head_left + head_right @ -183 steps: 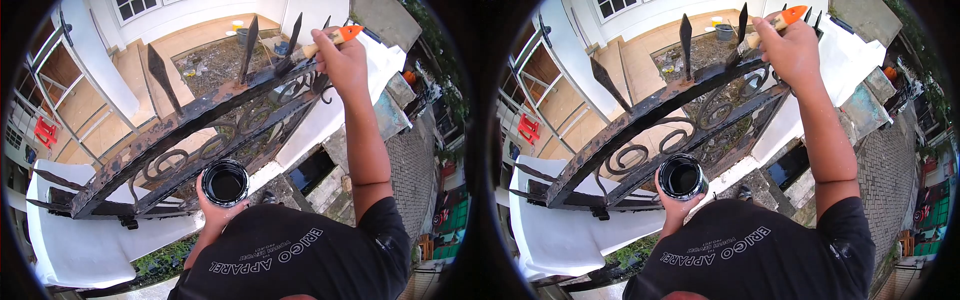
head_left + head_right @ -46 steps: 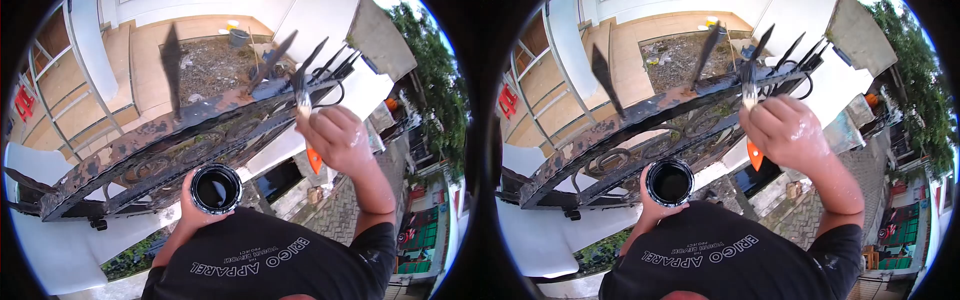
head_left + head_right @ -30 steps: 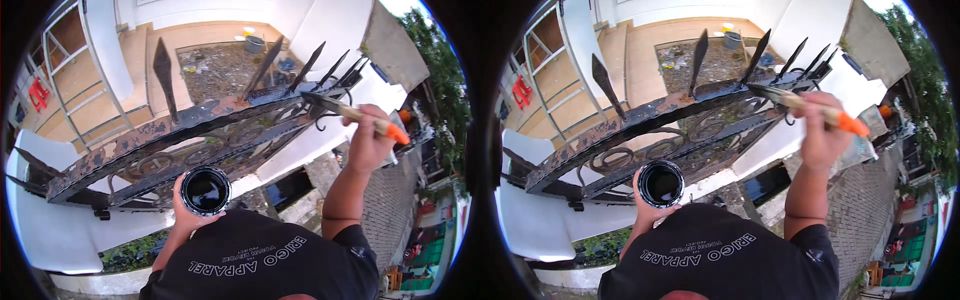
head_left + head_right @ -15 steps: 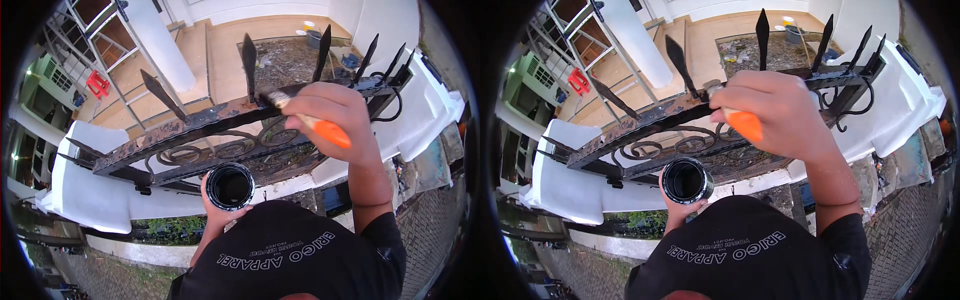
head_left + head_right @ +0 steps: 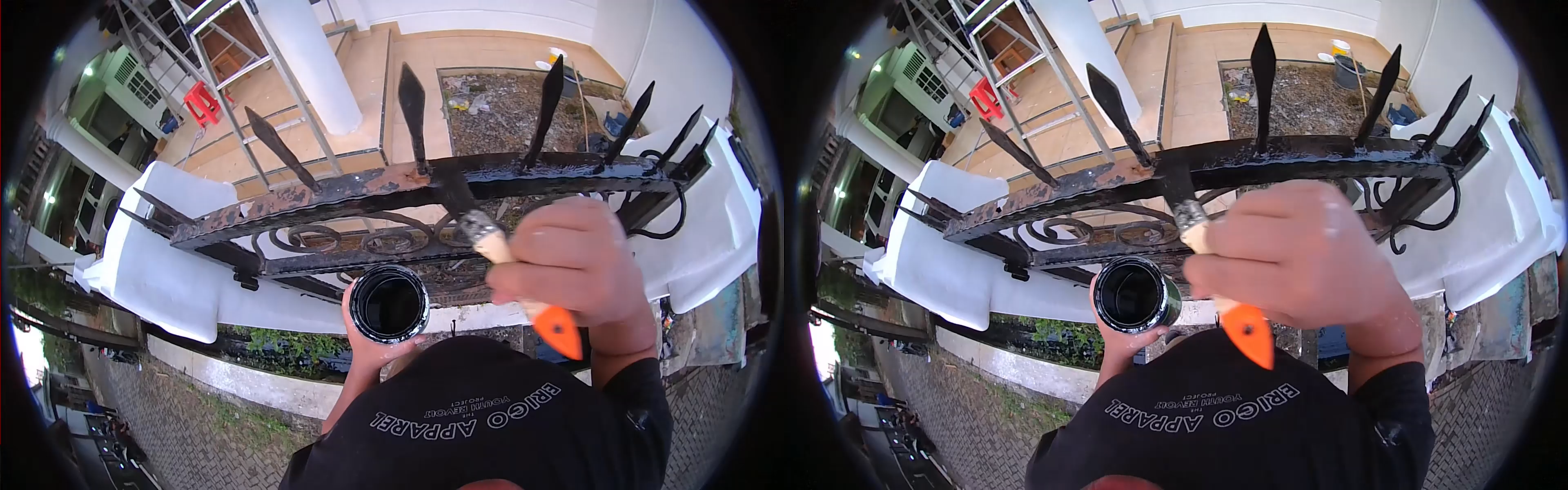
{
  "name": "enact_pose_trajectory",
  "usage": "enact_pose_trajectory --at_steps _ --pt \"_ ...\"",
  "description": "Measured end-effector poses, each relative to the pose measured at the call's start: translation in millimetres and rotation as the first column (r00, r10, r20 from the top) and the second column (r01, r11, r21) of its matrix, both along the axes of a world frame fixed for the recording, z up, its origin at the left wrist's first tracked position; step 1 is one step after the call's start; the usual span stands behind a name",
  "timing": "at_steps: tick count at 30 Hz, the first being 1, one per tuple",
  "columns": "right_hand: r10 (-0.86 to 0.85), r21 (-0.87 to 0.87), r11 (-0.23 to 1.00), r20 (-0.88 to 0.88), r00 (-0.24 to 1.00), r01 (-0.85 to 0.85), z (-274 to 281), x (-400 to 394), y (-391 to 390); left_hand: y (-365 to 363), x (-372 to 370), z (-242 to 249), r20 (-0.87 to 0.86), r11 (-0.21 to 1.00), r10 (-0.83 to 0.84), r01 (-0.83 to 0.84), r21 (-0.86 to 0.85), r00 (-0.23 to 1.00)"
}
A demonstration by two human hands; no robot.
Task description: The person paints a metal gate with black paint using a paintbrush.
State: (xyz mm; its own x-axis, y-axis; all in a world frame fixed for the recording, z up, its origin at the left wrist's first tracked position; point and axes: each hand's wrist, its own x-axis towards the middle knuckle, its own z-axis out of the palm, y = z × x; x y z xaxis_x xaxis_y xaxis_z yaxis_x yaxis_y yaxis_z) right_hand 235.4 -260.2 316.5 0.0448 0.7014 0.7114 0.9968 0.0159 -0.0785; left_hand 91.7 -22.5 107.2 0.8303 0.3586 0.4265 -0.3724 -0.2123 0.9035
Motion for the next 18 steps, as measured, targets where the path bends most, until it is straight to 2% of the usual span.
enact_pose_trajectory --at_steps 1,3,4,5,7,8,10,11,13,14,15,16,17,18 --pt "0.002 0.000 1.000 -0.002 1.000 -0.002 4.6 0.1 0.0 -0.3 -0.1 -1.2 -0.002 1.000 0.002 -0.002 0.000 1.000" --pt "-0.054 0.158 0.986 -0.044 0.998 0.060 10.9 3.5 1.9 1.3 -0.4 -3.6 0.006 0.990 -0.018 0.019 -0.141 1.000" --pt "-0.064 0.201 0.977 -0.057 0.996 0.075 11.4 8.9 9.7 5.1 -0.1 -2.1 0.002 0.990 -0.030 0.030 -0.139 1.000" --pt "-0.079 0.202 0.975 -0.060 0.995 0.089 10.5 14.1 15.8 9.0 1.3 0.4 -0.004 0.992 -0.037 0.037 -0.118 0.999" --pt "-0.084 0.045 0.995 -0.057 0.995 0.087 6.8 20.4 25.1 17.7 3.3 0.1 -0.005 0.993 -0.060 0.060 -0.103 0.998" --pt "-0.008 0.048 0.999 -0.100 0.995 0.013 2.0 15.6 25.0 25.7 4.8 -3.3 0.001 0.996 -0.076 0.076 -0.041 0.997" --pt "-0.070 0.055 0.996 -0.093 0.993 0.075 4.1 -5.7 15.7 38.4 7.3 -4.2 0.024 0.994 -0.077 0.075 0.081 0.997" --pt "-0.114 0.063 0.991 -0.099 0.988 0.121 7.8 -14.0 11.3 41.0 9.7 -0.2 0.033 0.994 -0.087 0.085 0.071 0.996" --pt "-0.167 0.062 0.983 -0.111 0.980 0.174 15.6 -16.4 10.6 44.0 11.1 7.5 0.001 0.985 -0.159 0.159 -0.068 0.987" --pt "-0.235 0.245 0.932 -0.152 0.960 0.267 13.1 -10.9 14.7 50.1 12.1 4.4 0.000 0.989 -0.151 0.151 0.001 0.989" --pt "-0.295 0.420 0.836 -0.202 0.934 0.354 8.4 -7.4 19.6 54.0 12.4 4.7 -0.005 0.986 -0.167 0.167 0.002 0.986" --pt "-0.172 0.497 0.769 -0.445 0.879 0.402 0.3 -6.5 28.6 57.8 14.0 5.6 -0.011 0.984 -0.178 0.178 0.026 0.984" --pt "-0.185 0.497 0.763 -0.446 0.876 0.414 -7.2 -5.8 36.3 60.4 15.4 6.3 -0.017 0.981 -0.187 0.188 0.050 0.982" --pt "-0.129 0.560 0.693 -0.523 0.843 0.453 -14.4 -5.4 43.5 60.5 15.5 6.3 -0.010 0.980 -0.198 0.198 0.000 0.980"
